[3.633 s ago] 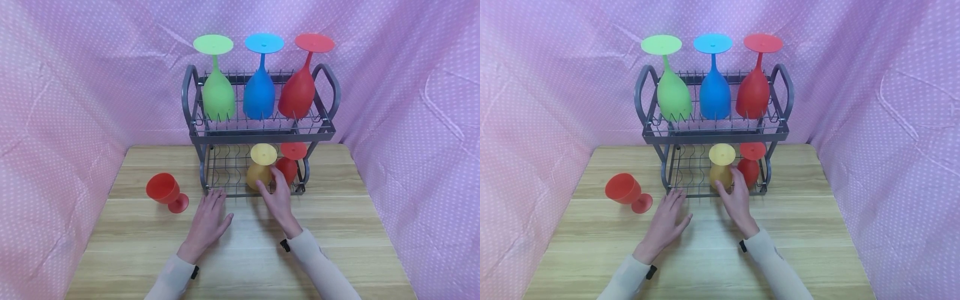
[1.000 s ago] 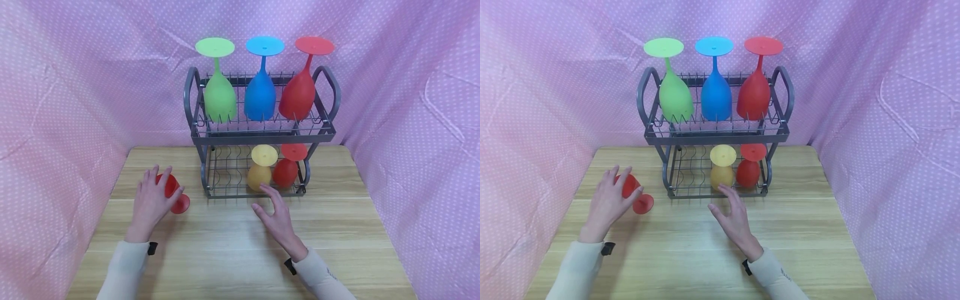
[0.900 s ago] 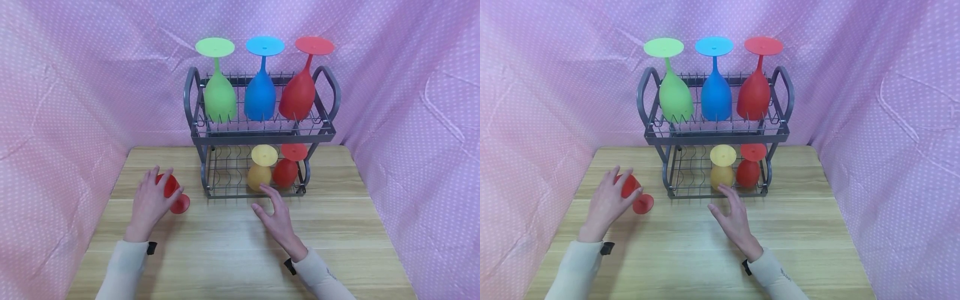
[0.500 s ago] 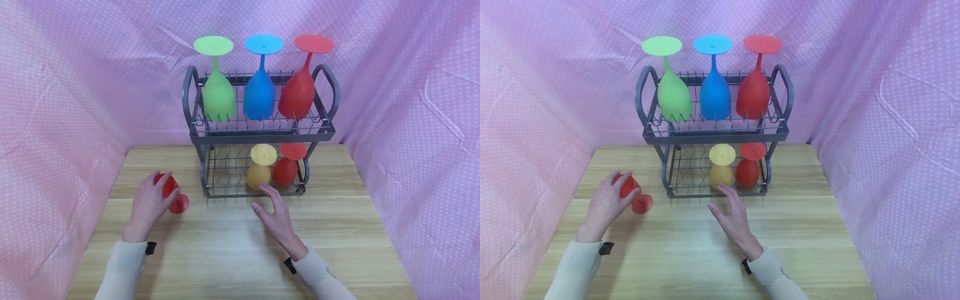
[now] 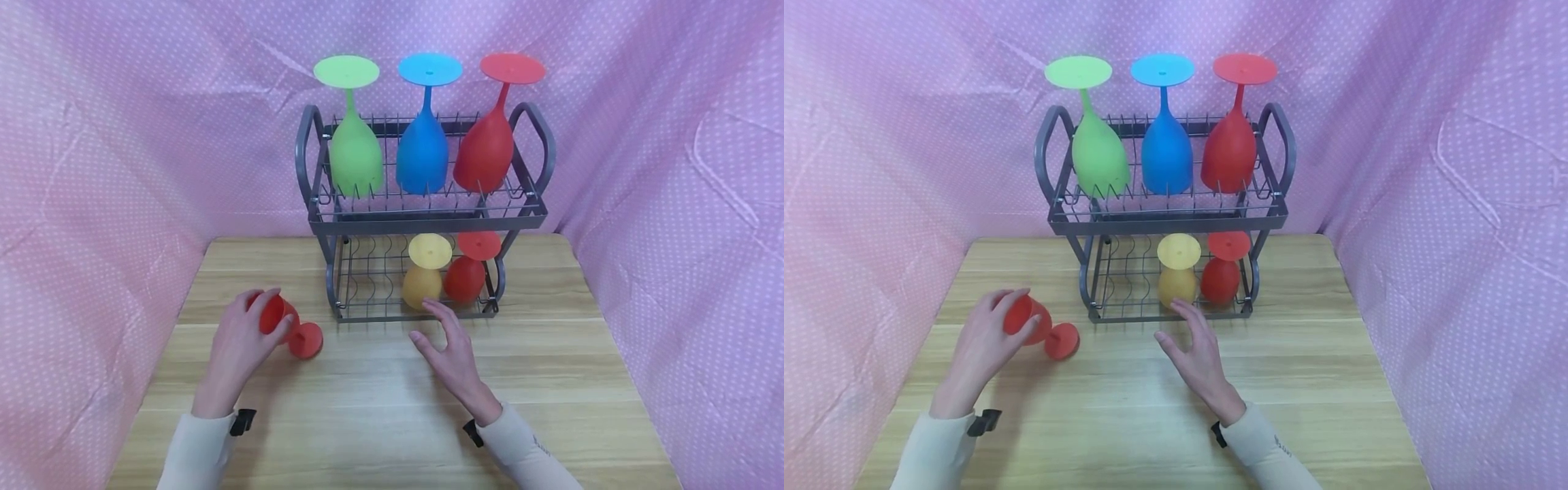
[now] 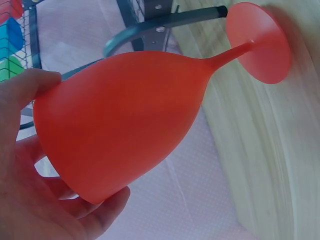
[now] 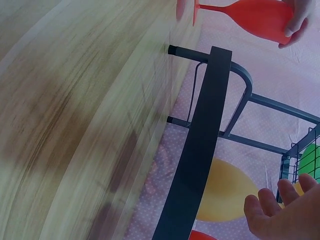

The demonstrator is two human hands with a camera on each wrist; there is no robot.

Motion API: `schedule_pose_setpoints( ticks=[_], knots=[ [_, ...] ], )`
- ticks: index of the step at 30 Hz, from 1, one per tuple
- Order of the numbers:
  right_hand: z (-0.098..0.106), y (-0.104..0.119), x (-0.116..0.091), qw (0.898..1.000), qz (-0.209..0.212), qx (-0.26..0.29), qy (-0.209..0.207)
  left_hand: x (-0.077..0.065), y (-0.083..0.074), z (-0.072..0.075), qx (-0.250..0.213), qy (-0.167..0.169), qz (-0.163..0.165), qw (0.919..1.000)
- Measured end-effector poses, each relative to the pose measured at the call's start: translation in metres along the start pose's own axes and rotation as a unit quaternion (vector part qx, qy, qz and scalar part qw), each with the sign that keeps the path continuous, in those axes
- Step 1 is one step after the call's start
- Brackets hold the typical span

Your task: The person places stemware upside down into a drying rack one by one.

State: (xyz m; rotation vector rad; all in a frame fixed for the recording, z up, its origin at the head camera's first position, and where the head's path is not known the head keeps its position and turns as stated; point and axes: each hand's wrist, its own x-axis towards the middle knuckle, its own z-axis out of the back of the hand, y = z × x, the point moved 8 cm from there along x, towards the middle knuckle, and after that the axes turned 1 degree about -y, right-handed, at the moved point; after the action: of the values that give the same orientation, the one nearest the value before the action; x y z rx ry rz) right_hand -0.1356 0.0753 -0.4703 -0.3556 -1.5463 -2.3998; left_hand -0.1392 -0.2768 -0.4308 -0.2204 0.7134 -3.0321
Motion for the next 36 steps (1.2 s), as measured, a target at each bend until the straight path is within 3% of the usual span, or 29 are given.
schedule_pose_setpoints(
  ticks=[8,17,26,36],
  knots=[
    [0.001,0.002,0.002,1.0,0.0,0.002,0.002,-0.008,-0.008,0.002,-0.044,0.012,-0.003,0.999],
    [0.007,0.002,0.004,1.0,-0.01,0.0,-0.002,-0.012,-0.012,-0.004,-0.106,0.075,0.025,0.9913],
    [0.011,0.004,0.002,1.0,-0.026,0.013,0.006,-0.016,-0.017,-0.009,-0.185,0.11,0.046,0.9754],
    [0.014,0.003,-0.002,0.998,-0.052,0.036,0.009,-0.021,-0.021,-0.017,-0.268,0.119,0.059,0.9542]
  ],
)
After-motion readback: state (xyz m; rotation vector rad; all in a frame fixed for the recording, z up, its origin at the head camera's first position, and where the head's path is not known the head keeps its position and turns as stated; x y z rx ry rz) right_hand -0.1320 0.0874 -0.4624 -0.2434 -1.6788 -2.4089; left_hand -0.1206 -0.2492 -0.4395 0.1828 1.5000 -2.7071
